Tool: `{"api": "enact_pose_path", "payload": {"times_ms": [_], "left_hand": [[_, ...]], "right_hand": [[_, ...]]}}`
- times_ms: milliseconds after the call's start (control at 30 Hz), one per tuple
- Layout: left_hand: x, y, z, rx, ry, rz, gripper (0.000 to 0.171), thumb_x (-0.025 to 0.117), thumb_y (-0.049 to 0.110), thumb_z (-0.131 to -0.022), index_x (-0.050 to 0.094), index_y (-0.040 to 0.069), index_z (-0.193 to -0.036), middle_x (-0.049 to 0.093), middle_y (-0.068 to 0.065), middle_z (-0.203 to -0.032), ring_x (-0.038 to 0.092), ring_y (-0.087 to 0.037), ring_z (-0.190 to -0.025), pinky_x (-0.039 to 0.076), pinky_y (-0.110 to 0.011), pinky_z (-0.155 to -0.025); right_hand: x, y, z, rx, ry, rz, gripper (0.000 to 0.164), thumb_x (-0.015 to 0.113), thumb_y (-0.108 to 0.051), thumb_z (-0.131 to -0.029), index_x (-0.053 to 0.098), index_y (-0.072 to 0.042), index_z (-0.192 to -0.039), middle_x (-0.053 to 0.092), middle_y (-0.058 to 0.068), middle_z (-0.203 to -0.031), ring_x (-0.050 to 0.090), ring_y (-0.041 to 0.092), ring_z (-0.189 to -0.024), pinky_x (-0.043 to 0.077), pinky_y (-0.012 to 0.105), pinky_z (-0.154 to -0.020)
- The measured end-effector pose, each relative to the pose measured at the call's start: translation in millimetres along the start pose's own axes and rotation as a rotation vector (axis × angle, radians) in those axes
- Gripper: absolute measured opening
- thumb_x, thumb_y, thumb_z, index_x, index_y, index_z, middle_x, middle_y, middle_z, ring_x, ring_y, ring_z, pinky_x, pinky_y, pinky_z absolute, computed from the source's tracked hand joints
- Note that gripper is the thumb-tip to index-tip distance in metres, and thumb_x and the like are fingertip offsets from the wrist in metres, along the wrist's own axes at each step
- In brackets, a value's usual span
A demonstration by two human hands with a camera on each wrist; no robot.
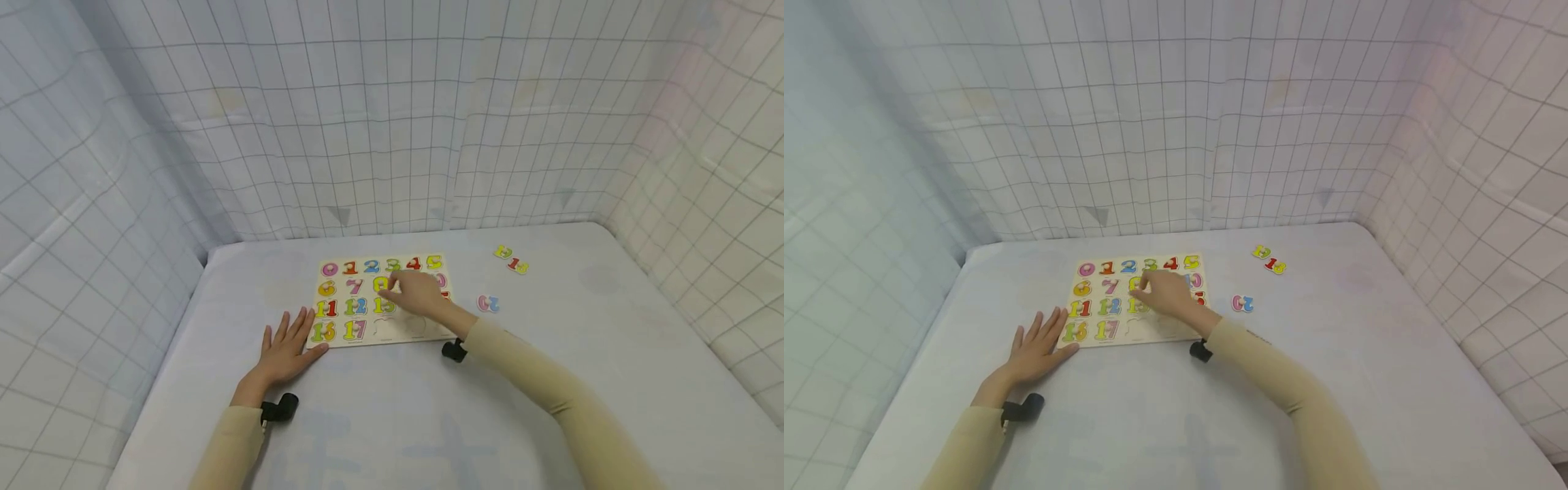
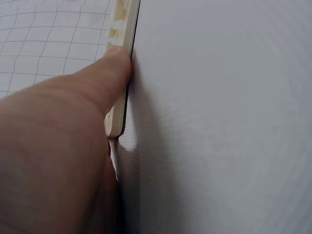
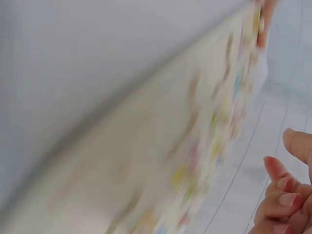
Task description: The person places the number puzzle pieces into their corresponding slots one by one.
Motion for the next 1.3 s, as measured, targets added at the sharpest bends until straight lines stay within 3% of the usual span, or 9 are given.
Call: {"api": "enact_pose_path", "payload": {"times_ms": [300,433,533,767,1100,1300], "left_hand": [[-0.3,-0.7,0.1,0.006,0.004,-0.010,0.085,0.044,0.060,-0.093,0.012,0.009,-0.153,0.007,-0.014,-0.157,-0.008,-0.040,-0.140,-0.015,-0.060,-0.104],[-5.0,2.2,1.5,0.007,0.015,0.000,0.085,0.046,0.058,-0.093,0.013,0.008,-0.153,0.008,-0.015,-0.157,-0.007,-0.041,-0.140,-0.014,-0.060,-0.103],[-6.3,3.5,2.6,0.007,0.015,0.015,0.085,0.047,0.057,-0.093,0.014,0.007,-0.153,0.008,-0.016,-0.157,-0.007,-0.041,-0.140,-0.015,-0.060,-0.103],[-1.8,1.6,2.4,0.019,0.031,0.023,0.085,0.046,0.059,-0.092,0.014,0.009,-0.153,0.009,-0.014,-0.157,-0.007,-0.039,-0.141,-0.016,-0.058,-0.104],[-0.5,0.0,1.1,0.008,0.032,0.017,0.085,0.047,0.058,-0.092,0.014,0.009,-0.153,0.009,-0.015,-0.157,-0.007,-0.039,-0.141,-0.015,-0.058,-0.104],[0.9,-0.7,0.7,-0.003,0.012,-0.013,0.085,0.045,0.060,-0.092,0.013,0.010,-0.153,0.008,-0.013,-0.158,-0.007,-0.039,-0.141,-0.014,-0.059,-0.104]], "right_hand": [[-81,154,23,0.263,0.174,-0.032,0.035,0.064,-0.043,-0.089,0.068,-0.010,-0.099,0.055,0.005,-0.075,0.046,0.018,-0.061,0.034,0.028,-0.047],[-97,204,39,0.347,0.188,-0.017,0.040,0.063,-0.043,-0.090,0.067,-0.008,-0.107,0.061,0.011,-0.089,0.052,0.022,-0.069,0.039,0.030,-0.051],[-99,230,50,0.404,0.154,-0.015,0.042,0.063,-0.041,-0.090,0.064,-0.006,-0.113,0.062,0.013,-0.095,0.053,0.024,-0.073,0.040,0.031,-0.053],[-94,259,69,0.492,0.124,-0.044,0.045,0.064,-0.039,-0.089,0.063,-0.004,-0.117,0.061,0.016,-0.097,0.053,0.026,-0.076,0.039,0.030,-0.055],[-89,267,73,0.511,0.137,-0.043,0.037,0.061,-0.029,-0.090,0.065,-0.002,-0.115,0.062,0.017,-0.093,0.052,0.025,-0.072,0.038,0.030,-0.051],[-86,271,71,0.546,0.130,-0.019,0.035,0.058,-0.027,-0.092,0.064,-0.001,-0.114,0.061,0.024,-0.113,0.056,0.033,-0.085,0.042,0.035,-0.058]]}}
Point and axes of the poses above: each hand's wrist, its own z-axis away from the middle knuckle, its own x-axis out of the palm, y = z × x, the point moved 9 cm from there along -z, towards the middle knuckle
